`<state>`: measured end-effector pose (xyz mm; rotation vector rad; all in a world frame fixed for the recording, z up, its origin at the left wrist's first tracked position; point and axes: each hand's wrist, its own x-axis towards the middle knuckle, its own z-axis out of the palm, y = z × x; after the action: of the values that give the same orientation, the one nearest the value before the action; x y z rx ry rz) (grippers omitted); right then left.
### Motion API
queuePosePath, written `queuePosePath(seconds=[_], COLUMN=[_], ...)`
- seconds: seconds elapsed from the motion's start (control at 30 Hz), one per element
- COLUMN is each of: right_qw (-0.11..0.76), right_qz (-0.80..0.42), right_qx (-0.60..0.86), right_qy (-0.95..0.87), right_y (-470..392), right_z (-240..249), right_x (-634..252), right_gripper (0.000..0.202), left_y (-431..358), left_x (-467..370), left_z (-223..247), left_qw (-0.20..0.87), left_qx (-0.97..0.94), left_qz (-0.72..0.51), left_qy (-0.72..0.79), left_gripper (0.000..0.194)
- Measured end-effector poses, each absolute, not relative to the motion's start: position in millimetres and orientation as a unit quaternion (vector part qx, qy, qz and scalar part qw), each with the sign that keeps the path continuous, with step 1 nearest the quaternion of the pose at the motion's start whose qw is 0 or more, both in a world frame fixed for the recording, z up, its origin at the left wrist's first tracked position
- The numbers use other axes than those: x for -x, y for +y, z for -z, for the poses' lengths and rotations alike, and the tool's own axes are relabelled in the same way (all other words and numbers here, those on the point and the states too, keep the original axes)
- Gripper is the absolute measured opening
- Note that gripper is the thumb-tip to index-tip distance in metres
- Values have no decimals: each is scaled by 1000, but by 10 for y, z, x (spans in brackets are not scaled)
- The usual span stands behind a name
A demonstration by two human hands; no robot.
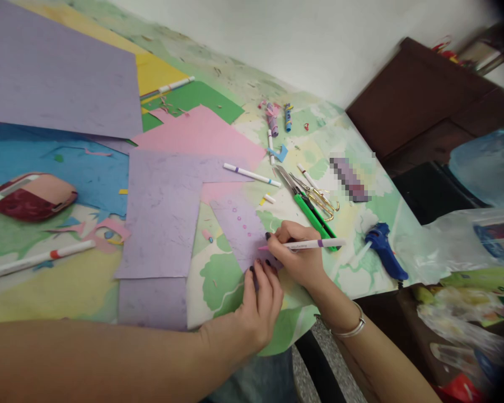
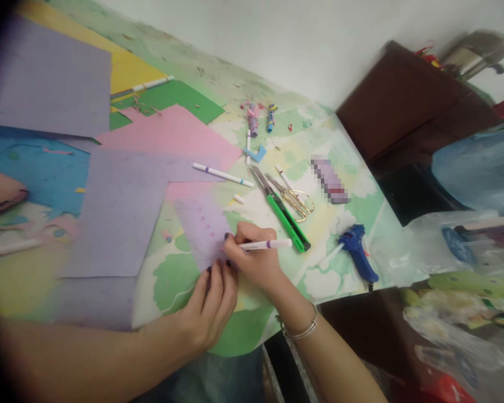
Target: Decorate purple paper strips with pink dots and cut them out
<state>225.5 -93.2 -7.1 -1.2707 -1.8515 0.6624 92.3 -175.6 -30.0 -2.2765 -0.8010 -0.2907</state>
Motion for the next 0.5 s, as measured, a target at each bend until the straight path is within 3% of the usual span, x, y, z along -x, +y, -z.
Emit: queuePosePath(seconds=[0.5], right_qw=[382], right_qz=[-255], right_qx=[495], right_qy=[-738], right_y=[-937], right_z=[71], right_x=[-2253], right_gripper=[35], left_y=[-1758], left_x=[-924], left_z=[291], left_qw=[344], left_qx=[880], left_qz=[114], left_qy=[-309], left_gripper=[44])
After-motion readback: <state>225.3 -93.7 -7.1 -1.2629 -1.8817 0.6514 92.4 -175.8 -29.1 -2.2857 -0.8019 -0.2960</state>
